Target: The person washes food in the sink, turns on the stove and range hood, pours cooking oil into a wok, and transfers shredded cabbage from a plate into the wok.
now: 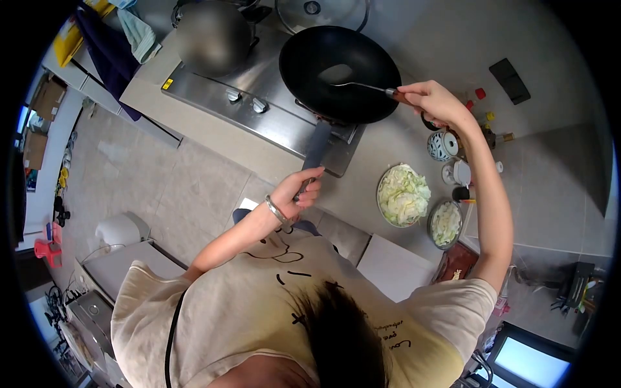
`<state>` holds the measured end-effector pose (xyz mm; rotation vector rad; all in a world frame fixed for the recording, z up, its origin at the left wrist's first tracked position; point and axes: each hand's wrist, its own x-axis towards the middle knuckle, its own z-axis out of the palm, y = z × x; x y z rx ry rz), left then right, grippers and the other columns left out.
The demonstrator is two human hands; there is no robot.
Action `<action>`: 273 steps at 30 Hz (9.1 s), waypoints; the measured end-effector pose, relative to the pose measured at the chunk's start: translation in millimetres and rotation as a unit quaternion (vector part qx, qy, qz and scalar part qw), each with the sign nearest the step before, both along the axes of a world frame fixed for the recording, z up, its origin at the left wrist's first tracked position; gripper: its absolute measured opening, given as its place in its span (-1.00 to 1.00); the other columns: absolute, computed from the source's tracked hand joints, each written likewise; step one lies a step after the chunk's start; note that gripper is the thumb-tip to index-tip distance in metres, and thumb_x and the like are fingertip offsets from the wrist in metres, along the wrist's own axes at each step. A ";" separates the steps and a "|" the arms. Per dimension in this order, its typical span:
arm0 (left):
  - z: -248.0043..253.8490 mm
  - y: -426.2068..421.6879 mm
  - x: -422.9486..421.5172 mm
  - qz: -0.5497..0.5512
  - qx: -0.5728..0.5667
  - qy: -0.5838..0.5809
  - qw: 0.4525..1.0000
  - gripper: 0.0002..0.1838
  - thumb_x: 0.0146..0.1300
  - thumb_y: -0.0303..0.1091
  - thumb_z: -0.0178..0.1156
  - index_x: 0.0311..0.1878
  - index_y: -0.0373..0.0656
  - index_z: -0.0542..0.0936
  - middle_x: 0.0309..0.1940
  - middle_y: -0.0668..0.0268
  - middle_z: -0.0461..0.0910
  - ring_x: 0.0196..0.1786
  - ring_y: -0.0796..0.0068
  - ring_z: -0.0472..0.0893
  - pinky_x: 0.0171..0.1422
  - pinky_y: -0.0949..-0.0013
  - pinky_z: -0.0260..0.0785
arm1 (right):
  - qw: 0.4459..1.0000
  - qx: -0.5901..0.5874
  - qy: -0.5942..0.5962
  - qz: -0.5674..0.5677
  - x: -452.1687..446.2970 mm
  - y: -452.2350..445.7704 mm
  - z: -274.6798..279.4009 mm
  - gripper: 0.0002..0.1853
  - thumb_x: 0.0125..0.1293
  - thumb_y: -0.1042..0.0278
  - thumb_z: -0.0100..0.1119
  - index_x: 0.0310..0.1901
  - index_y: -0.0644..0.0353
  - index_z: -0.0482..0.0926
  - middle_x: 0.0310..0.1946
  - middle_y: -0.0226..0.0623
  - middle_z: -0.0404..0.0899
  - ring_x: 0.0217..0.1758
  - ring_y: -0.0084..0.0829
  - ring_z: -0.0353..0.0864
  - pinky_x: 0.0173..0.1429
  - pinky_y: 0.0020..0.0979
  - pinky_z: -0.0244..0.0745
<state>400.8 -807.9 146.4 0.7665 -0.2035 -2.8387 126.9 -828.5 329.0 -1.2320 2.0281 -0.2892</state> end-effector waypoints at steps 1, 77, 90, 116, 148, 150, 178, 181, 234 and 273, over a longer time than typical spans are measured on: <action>-1.8 -0.5 0.9 0.000 -0.001 0.008 1.000 -0.80 0.22 -0.29 0.07 -0.46 -0.02 0.28 -0.73 0.50 0.22 -0.78 0.73 0.09 -0.78 0.63 -0.16 | 1.000 -0.021 0.005 0.008 -3.9 2.7 3.2 -0.65 0.27 0.30 -0.05 0.07 0.17 0.45 -0.67 -0.53 0.32 -0.79 -0.77 0.08 -0.76 -0.66 -0.10; -2.4 -7.9 1.3 -0.064 -0.001 -0.009 0.998 -0.79 0.21 -0.25 0.08 -0.49 -0.02 0.31 -0.74 0.48 0.22 -0.76 0.66 0.11 -0.71 0.58 -0.09 | 0.926 -0.273 0.186 -0.183 144.3 48.5 -123.4 -0.63 0.09 0.47 -0.04 -0.03 0.15 0.20 -0.29 0.00 0.51 -0.28 0.00 0.53 -0.21 -0.09 0.39; -2.0 -18.2 7.6 -0.100 -0.011 -0.009 0.995 -0.83 0.30 -0.27 -0.05 -0.37 -0.09 0.45 -0.74 0.46 0.21 -0.77 0.65 0.09 -0.73 0.56 -0.11 | 0.907 -0.268 0.214 -0.245 156.1 38.7 -139.0 -0.72 -0.05 0.49 0.10 -0.31 0.27 0.23 -0.48 0.00 0.51 -0.44 -0.02 0.56 -0.35 -0.15 0.47; -10.7 -20.4 26.2 0.013 -0.048 0.042 0.998 -0.62 0.30 -0.18 -0.09 0.08 -0.21 0.34 -0.32 0.15 0.47 -0.68 0.62 0.29 -0.75 0.65 0.07 | 0.784 -0.509 0.051 -0.351 -119.7 133.5 -230.8 -0.79 0.17 0.25 0.10 -0.26 0.20 0.55 -0.44 -0.34 0.60 -0.36 -0.51 0.56 -0.28 -0.45 0.40; 32.2 20.7 5.6 0.193 -0.396 -0.291 0.849 -0.60 0.32 -0.17 -0.14 0.11 -0.22 0.34 -0.16 0.22 0.54 -0.38 0.57 0.57 -0.50 0.63 0.44 | 0.765 -0.263 0.125 -0.574 -424.7 135.3 -269.2 -0.48 0.01 -0.01 0.24 -0.38 0.46 0.57 -0.47 -0.10 0.59 -0.54 -0.32 0.58 -0.42 -0.36 0.50; 30.0 20.5 5.7 0.196 -0.390 -0.293 0.851 -0.60 0.32 -0.18 -0.14 0.11 -0.21 0.34 -0.16 0.22 0.54 -0.38 0.57 0.58 -0.51 0.63 0.43 | 0.762 -0.268 0.136 -0.574 -428.1 140.1 -273.4 -0.42 0.01 -0.08 0.21 -0.40 0.48 0.58 -0.49 -0.02 0.59 -0.55 -0.27 0.60 -0.34 -0.33 0.48; 25.0 17.1 9.1 0.202 -0.378 -0.267 0.863 -0.65 0.29 -0.26 -0.06 0.06 -0.25 0.35 -0.21 0.24 0.54 -0.39 0.52 0.60 -0.49 0.57 0.50 | 0.702 -0.410 0.387 -0.434 -312.8 189.5 -104.2 -0.50 0.10 -0.15 0.10 -0.33 0.25 0.60 -0.48 -0.15 0.60 -0.36 -0.19 0.59 -0.25 -0.26 0.42; 23.5 15.7 10.7 0.199 -0.376 -0.258 0.867 -0.65 0.29 -0.26 -0.06 0.07 -0.25 0.34 -0.23 0.26 0.53 -0.39 0.51 0.60 -0.48 0.56 0.50 | 0.761 -0.446 0.236 -0.407 -261.6 197.4 -59.0 -0.61 0.18 0.03 0.13 -0.30 0.28 0.59 -0.51 -0.29 0.60 -0.41 -0.55 0.56 -0.26 -0.51 0.40; -16.3 31.4 99.3 0.329 -0.306 -0.283 0.847 -0.65 0.29 -0.17 -0.05 0.01 -0.20 0.40 -0.17 0.18 0.56 -0.33 0.54 0.57 -0.40 0.57 0.45 | 0.955 -0.143 0.210 0.156 -69.8 -15.5 -25.9 -0.46 0.13 -0.07 -0.03 -0.50 0.42 0.50 -0.60 0.00 0.46 -0.47 -0.20 0.49 -0.30 -0.28 0.34; -29.3 27.7 151.8 0.429 -0.242 -0.329 0.805 -0.66 0.28 -0.19 -0.02 0.00 -0.22 0.41 -0.19 0.16 0.56 -0.35 0.54 0.58 -0.44 0.58 0.46 | 0.916 -0.164 0.300 0.209 -68.6 -223.0 -37.2 -0.50 0.06 0.02 0.07 -0.80 0.27 0.37 -0.93 -0.31 0.23 -0.86 -0.35 0.30 -0.68 -0.35 0.22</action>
